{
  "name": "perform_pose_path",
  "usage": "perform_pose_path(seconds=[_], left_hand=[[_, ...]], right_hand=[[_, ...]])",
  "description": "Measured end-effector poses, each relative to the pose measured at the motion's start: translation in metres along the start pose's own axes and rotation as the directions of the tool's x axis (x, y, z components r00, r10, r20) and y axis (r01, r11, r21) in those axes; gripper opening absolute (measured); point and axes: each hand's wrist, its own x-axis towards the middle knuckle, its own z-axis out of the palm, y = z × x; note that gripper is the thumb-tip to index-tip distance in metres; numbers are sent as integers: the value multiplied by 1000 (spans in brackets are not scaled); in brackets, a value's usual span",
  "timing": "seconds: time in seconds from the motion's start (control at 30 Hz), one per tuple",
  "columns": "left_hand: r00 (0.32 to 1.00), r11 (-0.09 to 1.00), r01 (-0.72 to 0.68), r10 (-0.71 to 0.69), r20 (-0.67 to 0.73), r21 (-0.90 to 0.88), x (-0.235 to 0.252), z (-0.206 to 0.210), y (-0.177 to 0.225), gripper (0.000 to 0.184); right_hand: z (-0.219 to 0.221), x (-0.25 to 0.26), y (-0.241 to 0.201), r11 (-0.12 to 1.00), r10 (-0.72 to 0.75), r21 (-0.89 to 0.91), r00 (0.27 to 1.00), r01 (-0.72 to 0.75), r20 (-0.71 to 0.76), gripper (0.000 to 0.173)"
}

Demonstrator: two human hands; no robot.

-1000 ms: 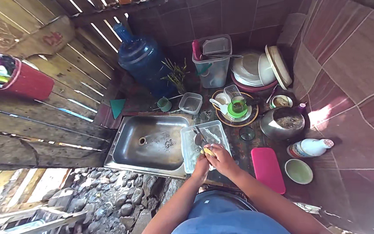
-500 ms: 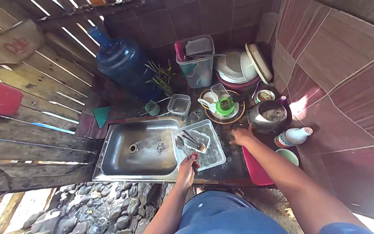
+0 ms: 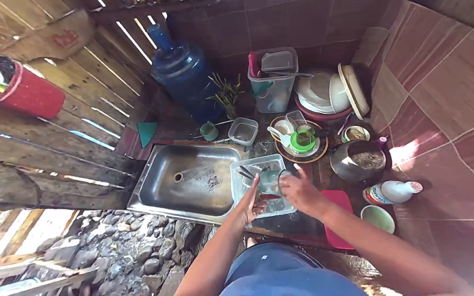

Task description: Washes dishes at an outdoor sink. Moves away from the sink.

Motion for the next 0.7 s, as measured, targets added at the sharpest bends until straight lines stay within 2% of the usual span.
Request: perform_pose_path(seconds=[0.03,0.07,0.1,0.13,0.17,0.2,0.23,0.27,0.3,0.33,0.37,0.4,0.43,0.47,0.5,0.53,0.57,0.6,0.63,0.67,0.7], left_hand=[[999,999,30,-31,-44,-39,1,-2,9,58],[995,997,33,-38,-88,-63,3,-6,14,53],[992,997,2,-12,-128,-73,5,-10,16,49],[984,995,-62,48,-172,-76,8,-10,13,45],[968,987,-142,123,-220,-73,9,-10,8,39],[944,974,-219,197,-266,-57,10,-8,2,33],[926,964,-263,244,-287,-27,9,-9,-3,35],[929,964,-267,250,-272,-24,7,-11,-4,43],[924,964,-266,249,-291,-21,8,-11,-5,44],[926,969,-241,216,-310,-45,8,-12,-4,40],[946,980,-174,140,-292,-95,7,-16,-2,39],[967,986,-87,49,-250,-145,5,-24,1,44],[978,984,-23,-14,-207,-175,5,-32,4,50],[982,983,-5,-30,-188,-182,5,-39,5,53],[977,985,-32,-5,-215,-167,5,-43,5,51],[955,985,-117,76,-286,-127,5,-42,1,43],[908,967,-247,206,-366,-68,6,-41,-6,34],[848,924,-382,353,-396,6,7,-41,-15,36],[792,870,-484,481,-377,94,10,-43,-23,44],[750,825,-544,561,-352,156,13,-44,-30,50],[741,814,-558,577,-344,163,14,-43,-35,53]], right_hand=[[8,5,-5,996,-82,-29,997,82,11,20],[14,10,-10,997,-67,-16,993,69,95,24],[18,16,-15,998,19,59,977,-32,214,27],[23,22,-19,955,130,216,942,-202,308,36],[29,29,-23,809,242,448,910,-381,337,42],[33,37,-28,550,352,675,870,-491,346,43],[34,44,-36,296,464,801,811,-521,357,41],[36,49,-41,158,554,841,752,-517,358,39],[39,51,-45,187,591,838,740,-513,321,41],[44,49,-47,379,571,778,788,-500,229,43],[50,44,-46,655,476,620,873,-433,107,45],[55,38,-42,881,308,379,951,-283,-6,44],[60,34,-37,987,107,129,989,-94,-104,42],[62,33,-31,1000,-27,-17,992,25,-120,40],[62,33,-28,999,-38,-19,998,37,-49,42],[62,35,-28,992,63,101,994,-72,85,46],[64,38,-28,914,206,310,956,-264,207,48],[65,44,-29,697,351,544,884,-467,309,46],[63,50,-30,403,447,705,797,-584,406,47],[64,54,-30,185,509,776,735,-603,449,47],[65,56,-32,120,548,800,712,-587,440,46]])
